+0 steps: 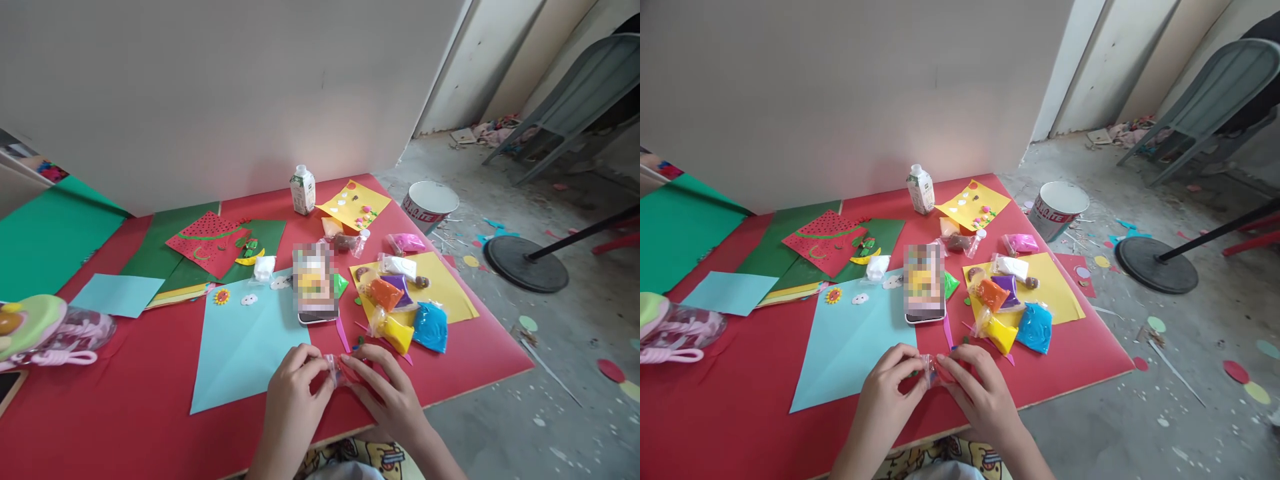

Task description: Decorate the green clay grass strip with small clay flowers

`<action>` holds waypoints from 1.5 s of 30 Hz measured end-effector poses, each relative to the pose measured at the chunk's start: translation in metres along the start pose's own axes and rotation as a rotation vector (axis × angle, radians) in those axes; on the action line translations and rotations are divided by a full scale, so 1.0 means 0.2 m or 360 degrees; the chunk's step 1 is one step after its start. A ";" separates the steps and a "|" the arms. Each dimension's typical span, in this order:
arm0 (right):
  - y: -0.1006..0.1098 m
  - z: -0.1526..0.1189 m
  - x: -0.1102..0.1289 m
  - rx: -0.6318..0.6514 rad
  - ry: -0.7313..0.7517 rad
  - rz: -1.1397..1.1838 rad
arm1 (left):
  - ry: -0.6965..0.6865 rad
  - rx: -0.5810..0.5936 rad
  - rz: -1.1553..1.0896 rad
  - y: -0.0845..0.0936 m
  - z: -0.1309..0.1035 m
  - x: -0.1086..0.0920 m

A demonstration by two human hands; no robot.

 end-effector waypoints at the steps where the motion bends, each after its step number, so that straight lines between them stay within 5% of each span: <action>1: 0.00 0.00 0.00 -0.0011 -0.0004 0.0002 | -0.0018 -0.0019 0.0021 0.01 0.00 0.00; 9: 0.02 0.01 -0.02 -0.0051 -0.0056 -0.0077 | -0.0028 -0.0236 -0.0121 0.15 0.00 0.02; 18: 0.01 0.00 -0.03 -0.0053 -0.0062 -0.0105 | 0.0239 -0.0315 -0.0574 0.15 -0.02 0.11; 22: 0.01 0.00 -0.02 -0.0036 -0.0062 -0.0108 | 0.0196 -0.0307 -0.0587 0.16 -0.02 0.10; 32: 0.02 -0.01 -0.01 -0.0061 -0.0007 -0.0055 | -0.0032 -0.0093 -0.0320 0.08 -0.01 0.00; 45: 0.02 -0.01 0.00 -0.0059 0.0016 0.0037 | 0.0096 0.0007 -0.0315 -0.01 -0.02 0.07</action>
Point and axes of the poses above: each hand's wrist, its own z-axis towards the middle knuckle, its own y-axis out of the back of the hand, x = y × z, the point moved 7 cm from there along z, towards the middle knuckle, and after that the axes turned 10 degrees about -z, right-handed, at the moved point
